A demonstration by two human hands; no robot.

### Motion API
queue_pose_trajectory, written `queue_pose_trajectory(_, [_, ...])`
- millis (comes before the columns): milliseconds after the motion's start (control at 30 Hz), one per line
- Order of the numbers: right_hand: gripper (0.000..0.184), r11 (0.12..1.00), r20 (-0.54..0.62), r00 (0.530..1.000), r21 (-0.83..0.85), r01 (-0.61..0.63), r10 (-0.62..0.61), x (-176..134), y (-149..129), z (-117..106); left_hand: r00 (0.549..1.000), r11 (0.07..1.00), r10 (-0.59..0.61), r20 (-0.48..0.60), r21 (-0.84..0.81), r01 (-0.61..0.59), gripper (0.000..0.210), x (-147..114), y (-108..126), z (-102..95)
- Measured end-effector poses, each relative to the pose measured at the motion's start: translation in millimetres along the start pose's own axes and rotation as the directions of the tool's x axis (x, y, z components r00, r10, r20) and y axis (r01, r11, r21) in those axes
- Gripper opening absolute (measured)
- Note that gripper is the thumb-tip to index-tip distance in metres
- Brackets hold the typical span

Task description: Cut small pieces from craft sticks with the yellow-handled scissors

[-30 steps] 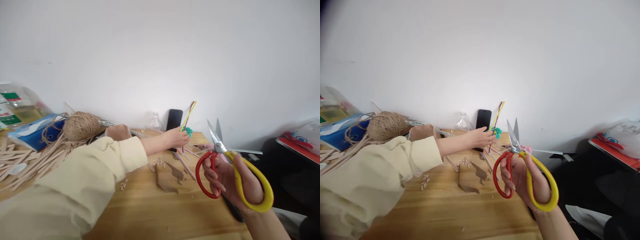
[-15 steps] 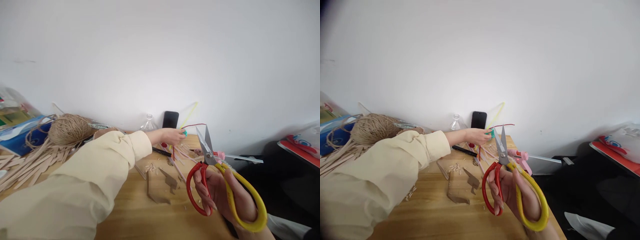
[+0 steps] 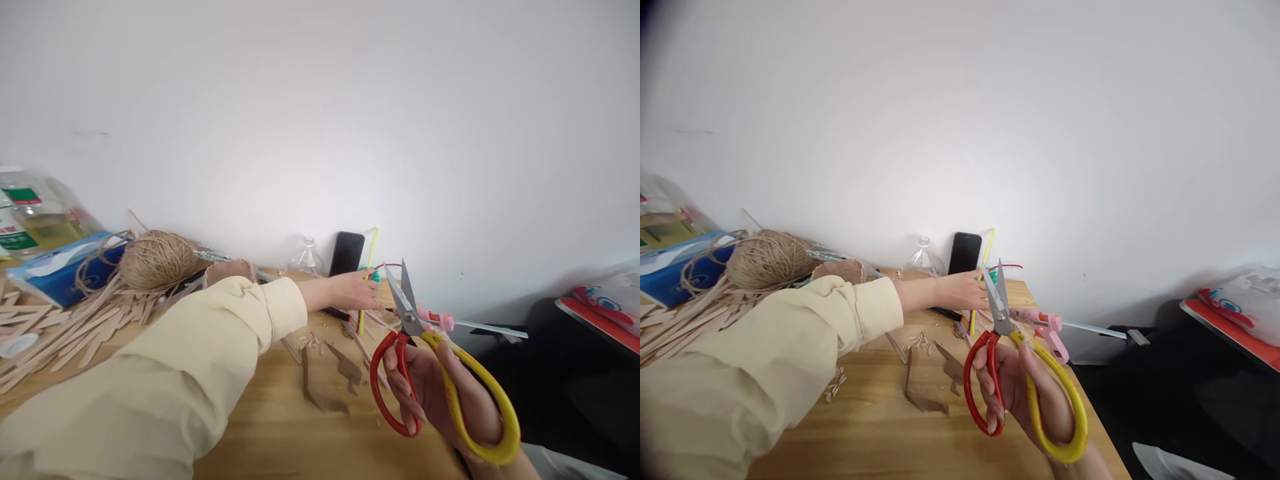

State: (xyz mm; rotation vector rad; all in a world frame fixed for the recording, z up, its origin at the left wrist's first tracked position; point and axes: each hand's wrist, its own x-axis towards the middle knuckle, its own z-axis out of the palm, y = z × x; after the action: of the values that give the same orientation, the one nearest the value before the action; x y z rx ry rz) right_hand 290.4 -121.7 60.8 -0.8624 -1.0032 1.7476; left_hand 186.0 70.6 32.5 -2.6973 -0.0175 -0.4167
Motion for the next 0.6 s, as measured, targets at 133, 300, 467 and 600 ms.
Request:
queue_pose_trajectory(133, [0.042,1.000,-0.015,1.000,-0.006,-0.018,0.018,10,-2,5,0.993,0.993,0.115,-0.025,-0.020,-0.116,0.020,-4,2,0.8])
queue_pose_trajectory(300, [0.043,0.999,-0.013,0.999,-0.019,-0.030,0.029,17,-3,11,0.993,0.997,0.080,-0.090,0.024,-0.078,0.021,-9,-7,-12.0])
queue_pose_trajectory(467, [0.042,0.998,0.013,1.000,-0.055,-0.010,0.011,13,-3,11,0.983,0.993,-0.067,-0.173,0.086,0.083,0.024,-22,-47,-66.3])
queue_pose_trajectory(600, [0.041,0.994,0.042,0.999,-0.108,0.007,-0.003,17,-2,14,0.940,0.951,-0.250,-0.232,0.125,0.284,0.029,-54,-85,-115.8])
